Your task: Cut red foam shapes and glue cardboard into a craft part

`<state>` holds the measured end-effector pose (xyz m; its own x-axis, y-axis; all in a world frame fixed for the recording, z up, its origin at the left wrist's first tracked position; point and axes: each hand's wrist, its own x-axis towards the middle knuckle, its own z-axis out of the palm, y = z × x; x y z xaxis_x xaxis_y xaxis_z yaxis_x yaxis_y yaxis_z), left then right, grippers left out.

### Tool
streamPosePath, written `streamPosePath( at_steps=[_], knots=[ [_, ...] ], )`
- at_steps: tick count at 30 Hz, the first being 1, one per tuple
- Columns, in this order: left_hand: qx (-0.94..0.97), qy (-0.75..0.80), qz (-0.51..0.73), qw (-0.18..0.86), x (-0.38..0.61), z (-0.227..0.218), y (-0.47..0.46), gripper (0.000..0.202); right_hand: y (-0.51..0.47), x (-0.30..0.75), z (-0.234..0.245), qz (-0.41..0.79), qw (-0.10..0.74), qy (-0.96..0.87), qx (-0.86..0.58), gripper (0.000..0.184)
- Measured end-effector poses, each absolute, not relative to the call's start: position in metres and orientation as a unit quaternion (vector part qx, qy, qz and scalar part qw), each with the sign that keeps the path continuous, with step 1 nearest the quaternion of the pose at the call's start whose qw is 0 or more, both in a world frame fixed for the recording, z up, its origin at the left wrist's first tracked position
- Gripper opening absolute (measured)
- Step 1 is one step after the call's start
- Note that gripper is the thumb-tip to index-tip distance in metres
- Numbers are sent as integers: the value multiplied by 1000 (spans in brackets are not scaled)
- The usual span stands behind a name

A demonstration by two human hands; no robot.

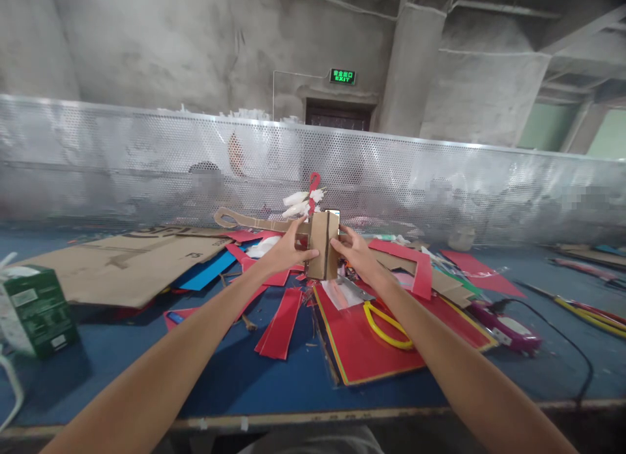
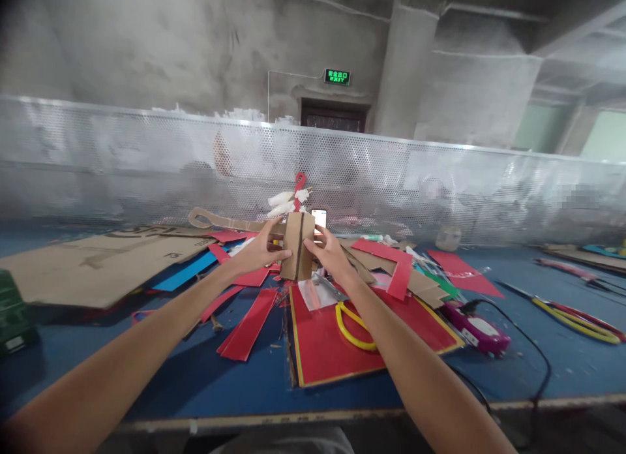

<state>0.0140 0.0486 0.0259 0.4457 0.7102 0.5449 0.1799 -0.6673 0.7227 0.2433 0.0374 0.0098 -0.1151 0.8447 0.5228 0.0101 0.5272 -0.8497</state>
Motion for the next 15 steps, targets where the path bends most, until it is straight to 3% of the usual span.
streamPosePath(
  at_steps=[6,15],
  knots=[
    [788,289,467,277,16,25,49,91,39,244,9,344,583,-656,-333,67],
    [771,282,473,321,21,25,48,92,46,245,7,313,593,-661,-338,72]
  ],
)
